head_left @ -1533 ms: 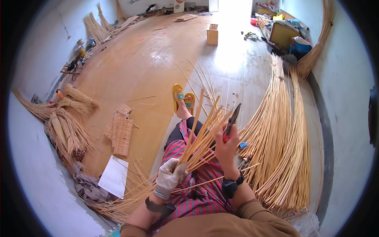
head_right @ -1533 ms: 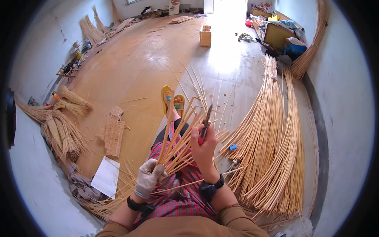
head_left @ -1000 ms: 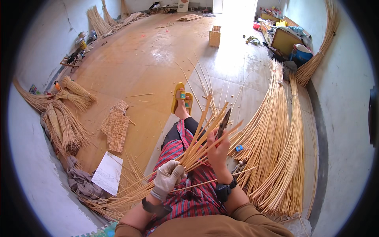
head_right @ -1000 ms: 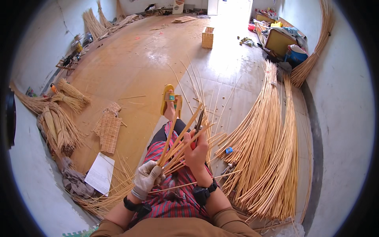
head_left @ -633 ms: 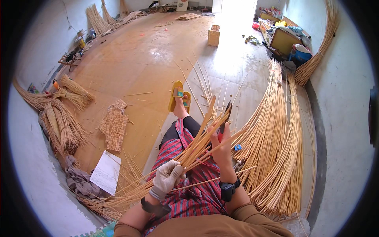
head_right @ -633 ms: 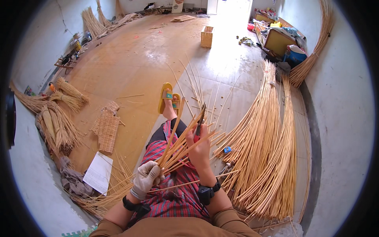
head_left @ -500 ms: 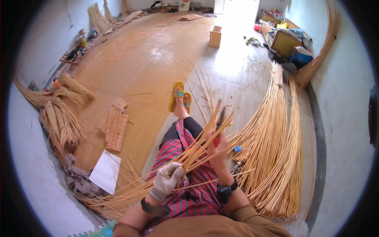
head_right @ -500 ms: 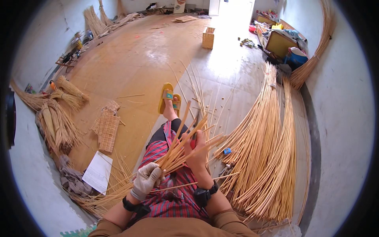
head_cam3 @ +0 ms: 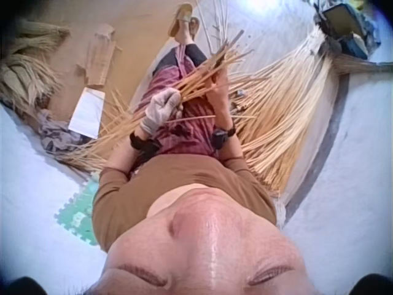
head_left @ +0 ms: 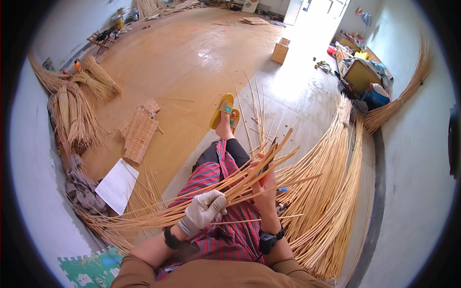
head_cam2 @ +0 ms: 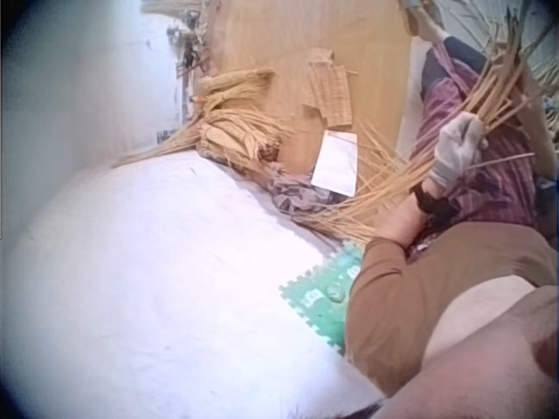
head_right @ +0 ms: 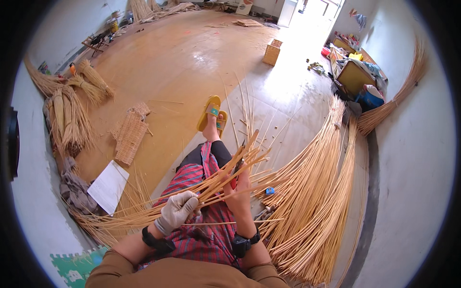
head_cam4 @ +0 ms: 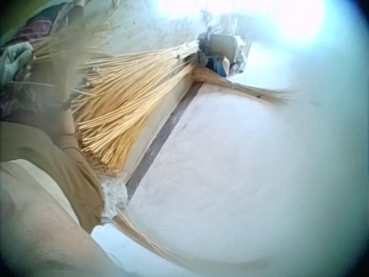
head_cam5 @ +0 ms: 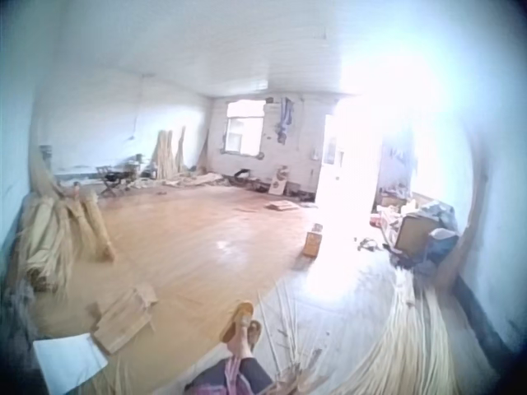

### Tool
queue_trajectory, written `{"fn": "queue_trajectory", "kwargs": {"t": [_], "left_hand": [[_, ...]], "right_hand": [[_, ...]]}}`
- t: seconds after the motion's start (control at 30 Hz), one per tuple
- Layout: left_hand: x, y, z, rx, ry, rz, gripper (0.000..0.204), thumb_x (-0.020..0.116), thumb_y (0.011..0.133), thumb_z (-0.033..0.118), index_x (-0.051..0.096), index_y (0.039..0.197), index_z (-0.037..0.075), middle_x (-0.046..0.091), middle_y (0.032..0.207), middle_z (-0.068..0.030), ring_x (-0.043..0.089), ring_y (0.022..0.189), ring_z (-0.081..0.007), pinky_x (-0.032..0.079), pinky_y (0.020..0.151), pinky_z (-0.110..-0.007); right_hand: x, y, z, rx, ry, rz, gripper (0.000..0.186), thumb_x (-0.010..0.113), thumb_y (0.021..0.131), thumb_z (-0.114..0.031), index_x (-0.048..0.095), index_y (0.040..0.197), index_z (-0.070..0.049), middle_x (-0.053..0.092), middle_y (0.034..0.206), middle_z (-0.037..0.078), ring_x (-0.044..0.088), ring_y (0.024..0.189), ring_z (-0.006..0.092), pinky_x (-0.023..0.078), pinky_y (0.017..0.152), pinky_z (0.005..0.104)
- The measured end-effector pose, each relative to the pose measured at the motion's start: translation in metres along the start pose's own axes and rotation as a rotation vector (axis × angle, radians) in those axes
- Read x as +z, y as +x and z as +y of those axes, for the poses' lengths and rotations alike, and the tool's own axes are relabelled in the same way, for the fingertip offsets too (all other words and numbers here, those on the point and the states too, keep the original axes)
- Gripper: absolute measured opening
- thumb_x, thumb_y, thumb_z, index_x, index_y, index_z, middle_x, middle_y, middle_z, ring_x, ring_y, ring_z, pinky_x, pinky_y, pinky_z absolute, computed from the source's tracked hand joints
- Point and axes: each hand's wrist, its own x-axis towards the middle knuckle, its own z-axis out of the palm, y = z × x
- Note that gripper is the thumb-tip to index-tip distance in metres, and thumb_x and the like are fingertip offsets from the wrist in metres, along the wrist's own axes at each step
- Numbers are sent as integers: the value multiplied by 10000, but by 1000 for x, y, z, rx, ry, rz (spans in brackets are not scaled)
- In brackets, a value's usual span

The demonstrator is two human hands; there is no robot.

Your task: Measuring and cutting rattan strips to weave into a basket.

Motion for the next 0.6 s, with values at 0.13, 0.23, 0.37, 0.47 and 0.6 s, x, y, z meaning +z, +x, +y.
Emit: {"fn": "queue_trajectory", "kwargs": {"t": [0.13,0.23,0.37,0.47,0.6], "left_hand": [[0,0,-3,-16,-58,-42,306,546,1103,308,645,1003,37,674,756,-7,582,636,-28,461,555,-209],[1,0,-8,22,-2,-4,272,567,1095,277,642,1060,18,668,774,-8,613,694,-46,506,638,-228],[2,0,-9,16,23,34,250,600,1080,242,657,1120,2,659,790,-7,613,725,-57,516,672,-245],[1,0,-11,35,41,53,254,619,1071,250,669,1127,7,653,781,-2,597,712,-53,503,647,-242],[2,5,-9,26,20,25,257,608,1078,254,675,1107,8,646,772,3,590,709,-54,495,644,-242]], "right_hand": [[5,-1,-11,-44,17,21,542,685,1000,-191,456,1462,-25,589,1097,43,609,963,120,531,844,275],[4,-1,-3,-44,-28,8,628,734,956,-126,427,1494,-20,546,1143,85,639,1006,178,556,845,310],[11,-8,7,54,68,-22,618,716,975,-125,403,1499,-24,524,1170,88,651,960,185,567,839,316],[20,-10,-9,83,121,0,452,693,997,-142,494,1381,-12,568,1107,92,648,880,165,557,780,309],[4,-10,37,-62,-171,68,273,673,1020,-190,573,1204,-15,621,925,58,609,771,114,496,658,285]]}}
